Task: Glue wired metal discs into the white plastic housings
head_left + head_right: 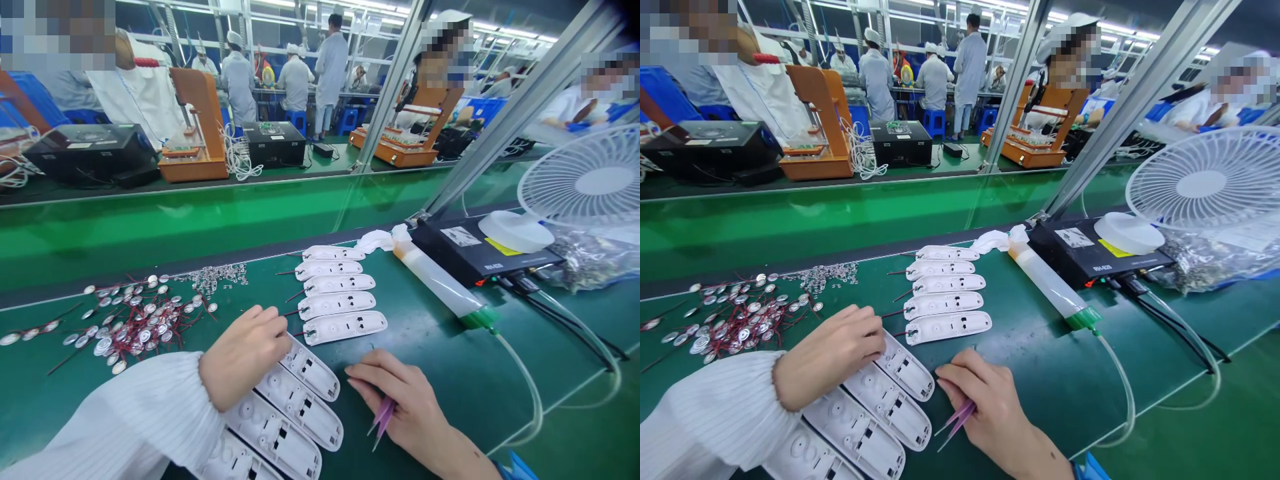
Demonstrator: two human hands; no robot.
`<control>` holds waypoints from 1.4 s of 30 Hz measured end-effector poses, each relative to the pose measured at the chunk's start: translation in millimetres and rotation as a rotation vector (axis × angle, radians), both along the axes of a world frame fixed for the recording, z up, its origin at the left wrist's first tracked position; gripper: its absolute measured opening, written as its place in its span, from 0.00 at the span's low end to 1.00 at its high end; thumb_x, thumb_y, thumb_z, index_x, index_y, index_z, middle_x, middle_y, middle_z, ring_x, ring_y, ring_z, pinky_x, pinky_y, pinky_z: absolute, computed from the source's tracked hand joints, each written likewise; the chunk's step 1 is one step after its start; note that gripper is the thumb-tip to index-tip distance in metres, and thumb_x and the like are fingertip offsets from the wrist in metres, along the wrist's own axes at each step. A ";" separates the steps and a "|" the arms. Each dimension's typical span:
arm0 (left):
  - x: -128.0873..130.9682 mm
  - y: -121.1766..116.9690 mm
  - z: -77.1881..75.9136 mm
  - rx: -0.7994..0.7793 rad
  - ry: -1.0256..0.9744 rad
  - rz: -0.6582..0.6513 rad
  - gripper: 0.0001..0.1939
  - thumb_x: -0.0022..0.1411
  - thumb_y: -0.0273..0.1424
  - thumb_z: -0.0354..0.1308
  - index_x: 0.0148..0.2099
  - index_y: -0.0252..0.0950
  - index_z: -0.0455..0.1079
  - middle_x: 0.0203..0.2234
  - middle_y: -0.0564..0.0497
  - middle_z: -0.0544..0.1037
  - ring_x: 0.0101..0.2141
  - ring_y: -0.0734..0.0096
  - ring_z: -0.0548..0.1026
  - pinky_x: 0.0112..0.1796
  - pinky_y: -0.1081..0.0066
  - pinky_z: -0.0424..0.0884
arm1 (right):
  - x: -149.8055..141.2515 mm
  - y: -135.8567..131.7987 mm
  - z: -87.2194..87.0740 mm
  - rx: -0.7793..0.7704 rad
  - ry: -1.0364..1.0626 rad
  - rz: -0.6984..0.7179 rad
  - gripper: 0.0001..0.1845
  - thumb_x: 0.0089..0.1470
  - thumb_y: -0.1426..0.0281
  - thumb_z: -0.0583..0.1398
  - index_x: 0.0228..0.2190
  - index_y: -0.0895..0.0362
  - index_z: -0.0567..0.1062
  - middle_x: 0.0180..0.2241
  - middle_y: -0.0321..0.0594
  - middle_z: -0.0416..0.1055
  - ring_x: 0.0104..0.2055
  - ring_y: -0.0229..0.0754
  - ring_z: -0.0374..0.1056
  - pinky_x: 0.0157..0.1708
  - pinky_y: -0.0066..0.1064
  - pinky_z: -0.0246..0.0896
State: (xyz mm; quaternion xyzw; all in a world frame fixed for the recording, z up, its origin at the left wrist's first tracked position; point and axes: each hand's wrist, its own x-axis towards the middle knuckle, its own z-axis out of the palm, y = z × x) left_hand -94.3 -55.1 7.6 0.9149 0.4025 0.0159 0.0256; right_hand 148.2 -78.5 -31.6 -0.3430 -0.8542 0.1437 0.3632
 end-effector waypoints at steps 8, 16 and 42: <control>12.0 6.4 2.4 0.021 0.159 0.008 0.10 0.55 0.19 0.58 0.24 0.36 0.68 0.23 0.52 0.71 0.29 0.65 0.68 0.30 0.65 0.56 | 4.1 1.4 5.6 0.022 0.025 -0.040 0.07 0.58 0.75 0.54 0.34 0.58 0.73 0.27 0.39 0.69 0.24 0.35 0.66 0.19 0.25 0.58; 11.1 4.5 18.4 -0.002 0.108 0.078 0.12 0.58 0.20 0.51 0.25 0.36 0.67 0.24 0.52 0.71 0.27 0.67 0.69 0.30 0.67 0.61 | -1.7 0.2 13.4 0.027 0.038 -0.056 0.07 0.58 0.74 0.54 0.34 0.56 0.73 0.27 0.39 0.69 0.24 0.35 0.66 0.18 0.25 0.58; 13.3 -60.3 -12.8 0.028 -0.129 0.019 0.31 0.56 0.40 0.62 0.59 0.39 0.57 0.56 0.43 0.64 0.53 0.50 0.64 0.49 0.50 0.62 | 6.3 -26.1 22.6 0.233 -0.335 0.207 0.26 0.65 0.77 0.35 0.35 0.60 0.71 0.32 0.39 0.74 0.27 0.35 0.68 0.26 0.28 0.57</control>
